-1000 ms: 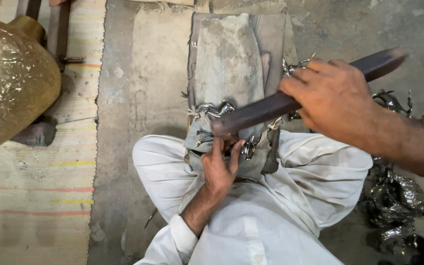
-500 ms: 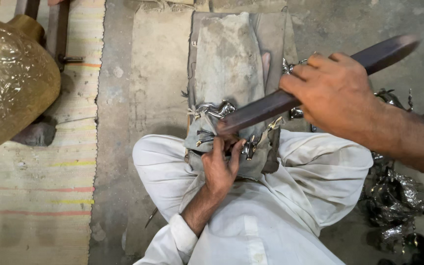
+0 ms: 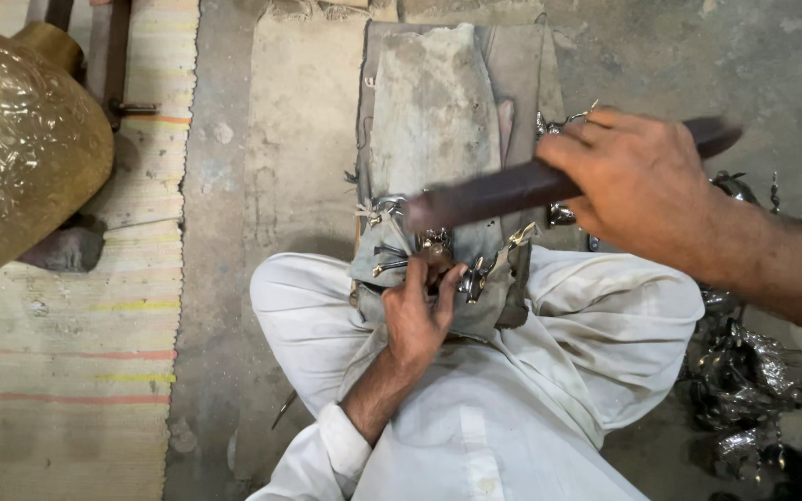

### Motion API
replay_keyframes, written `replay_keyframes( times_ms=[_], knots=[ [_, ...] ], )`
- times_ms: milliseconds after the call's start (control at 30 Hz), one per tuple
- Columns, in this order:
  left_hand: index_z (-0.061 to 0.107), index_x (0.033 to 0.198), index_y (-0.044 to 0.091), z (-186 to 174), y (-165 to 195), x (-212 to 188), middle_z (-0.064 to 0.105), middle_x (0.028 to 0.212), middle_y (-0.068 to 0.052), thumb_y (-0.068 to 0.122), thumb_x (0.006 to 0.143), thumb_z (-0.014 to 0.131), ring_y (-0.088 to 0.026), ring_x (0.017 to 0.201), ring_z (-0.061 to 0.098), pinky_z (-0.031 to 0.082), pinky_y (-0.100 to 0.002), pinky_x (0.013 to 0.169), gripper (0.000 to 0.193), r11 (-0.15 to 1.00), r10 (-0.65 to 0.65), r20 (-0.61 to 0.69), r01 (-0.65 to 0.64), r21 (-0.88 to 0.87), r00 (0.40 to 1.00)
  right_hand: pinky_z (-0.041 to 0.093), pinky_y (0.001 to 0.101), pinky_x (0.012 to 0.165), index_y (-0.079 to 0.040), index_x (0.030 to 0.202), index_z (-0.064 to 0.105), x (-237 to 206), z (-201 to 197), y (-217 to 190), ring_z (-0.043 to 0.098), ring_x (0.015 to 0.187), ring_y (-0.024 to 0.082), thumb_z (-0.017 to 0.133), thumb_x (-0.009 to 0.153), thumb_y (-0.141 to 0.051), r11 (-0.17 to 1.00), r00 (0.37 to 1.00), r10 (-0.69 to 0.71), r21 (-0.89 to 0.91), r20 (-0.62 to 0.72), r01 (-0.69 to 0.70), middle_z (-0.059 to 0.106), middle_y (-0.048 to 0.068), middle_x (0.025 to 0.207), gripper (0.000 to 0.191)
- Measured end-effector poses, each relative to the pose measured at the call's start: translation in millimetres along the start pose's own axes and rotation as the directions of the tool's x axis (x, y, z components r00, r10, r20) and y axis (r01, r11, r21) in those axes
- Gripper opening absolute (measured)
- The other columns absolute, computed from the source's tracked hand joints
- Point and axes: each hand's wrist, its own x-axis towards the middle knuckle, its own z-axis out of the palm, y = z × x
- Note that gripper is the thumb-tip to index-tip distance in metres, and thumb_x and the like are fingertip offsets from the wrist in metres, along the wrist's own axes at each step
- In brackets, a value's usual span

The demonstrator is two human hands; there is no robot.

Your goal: The person sits cross-legged on the floor with a cloth-covered board on their lap and dresses cast metal horse figurines. They hold a small punch against the casting and strike it with a wooden mallet, repositioning the figurine and its wire ties between strikes, and occasionally set one figurine aside and pick up another from the pile beside them.

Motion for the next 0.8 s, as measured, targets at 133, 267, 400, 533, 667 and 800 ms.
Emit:
replay_keyframes(
  times_ms=[133, 267, 400, 533, 667, 800],
  knots=[
    [0.058, 0.115, -0.002, -0.3, 1.6, 1.8, 0.072, 0.079, -0.011, 0.013, 0.094, 0.077, -0.025, 0.062, 0.072, 0.056, -0.036, 0.054, 0.032, 1.000, 0.029, 0.002, -0.029, -0.010, 1.000, 0.054, 0.0439, 0.078, -0.010, 0.097, 0.069, -1.5, 3.0, 1.0, 0.067, 0.093, 0.026, 0.079, 0.069, -0.011, 1.000, 1.000, 0.022, 0.007, 0.007, -0.022, 0.070, 0.005, 0.093, 0.030],
    [0.059, 0.102, 0.001, -0.1, 0.6, 0.7, 0.070, 0.073, -0.011, 0.014, 0.093, 0.080, -0.026, 0.056, 0.071, 0.054, -0.038, 0.051, 0.026, 0.999, -0.025, 0.024, 0.024, 0.033, 0.999, 0.055, 0.0443, 0.083, -0.014, 0.098, 0.070, -3.2, 4.7, 3.1, 0.068, 0.095, 0.025, 0.082, 0.065, -0.010, 0.998, 0.997, 0.018, -0.063, 0.075, -0.013, 0.071, 0.004, 0.094, 0.034],
    [0.058, 0.102, 0.001, 0.4, -3.2, 0.2, 0.070, 0.075, -0.011, 0.015, 0.094, 0.079, -0.026, 0.056, 0.071, 0.054, -0.037, 0.050, 0.026, 0.999, 0.044, 0.026, -0.045, 0.026, 0.999, 0.054, 0.0441, 0.080, -0.010, 0.101, 0.069, -5.0, 7.1, 5.3, 0.067, 0.094, 0.025, 0.082, 0.066, -0.011, 0.992, 0.993, 0.100, 0.067, 0.066, -0.105, 0.071, 0.004, 0.094, 0.037],
    [0.057, 0.102, 0.002, 0.3, -4.6, -0.4, 0.074, 0.082, -0.011, 0.015, 0.098, 0.076, -0.025, 0.063, 0.074, 0.056, -0.035, 0.054, 0.023, 0.999, 0.041, 0.043, -0.041, -0.003, 0.998, 0.052, 0.0435, 0.079, -0.011, 0.101, 0.070, -7.0, 11.7, 5.9, 0.068, 0.094, 0.026, 0.081, 0.067, -0.010, 0.995, 0.995, 0.079, 0.051, 0.065, -0.083, 0.071, 0.004, 0.093, 0.037],
    [0.059, 0.102, 0.001, -0.2, -2.6, 0.3, 0.074, 0.078, -0.012, 0.014, 0.096, 0.078, -0.026, 0.060, 0.073, 0.055, -0.037, 0.054, 0.024, 1.000, -0.005, 0.082, 0.005, -0.009, 0.997, 0.050, 0.0444, 0.081, -0.005, 0.113, 0.067, -10.4, 14.3, 9.1, 0.065, 0.092, 0.031, 0.081, 0.073, -0.011, 0.922, 0.972, 0.235, 0.312, 0.021, -0.230, 0.066, 0.011, 0.096, 0.043],
    [0.058, 0.103, 0.003, -2.2, 0.8, 2.0, 0.076, 0.086, -0.014, 0.013, 0.096, 0.078, -0.028, 0.070, 0.076, 0.057, -0.037, 0.058, 0.023, 0.996, 0.079, 0.061, -0.080, 0.024, 0.995, 0.051, 0.0435, 0.083, -0.012, 0.103, 0.068, -12.4, 16.8, 8.7, 0.067, 0.098, 0.027, 0.079, 0.074, -0.005, 0.995, 0.995, 0.098, 0.030, 0.027, -0.099, 0.070, 0.006, 0.096, 0.031]
  ],
)
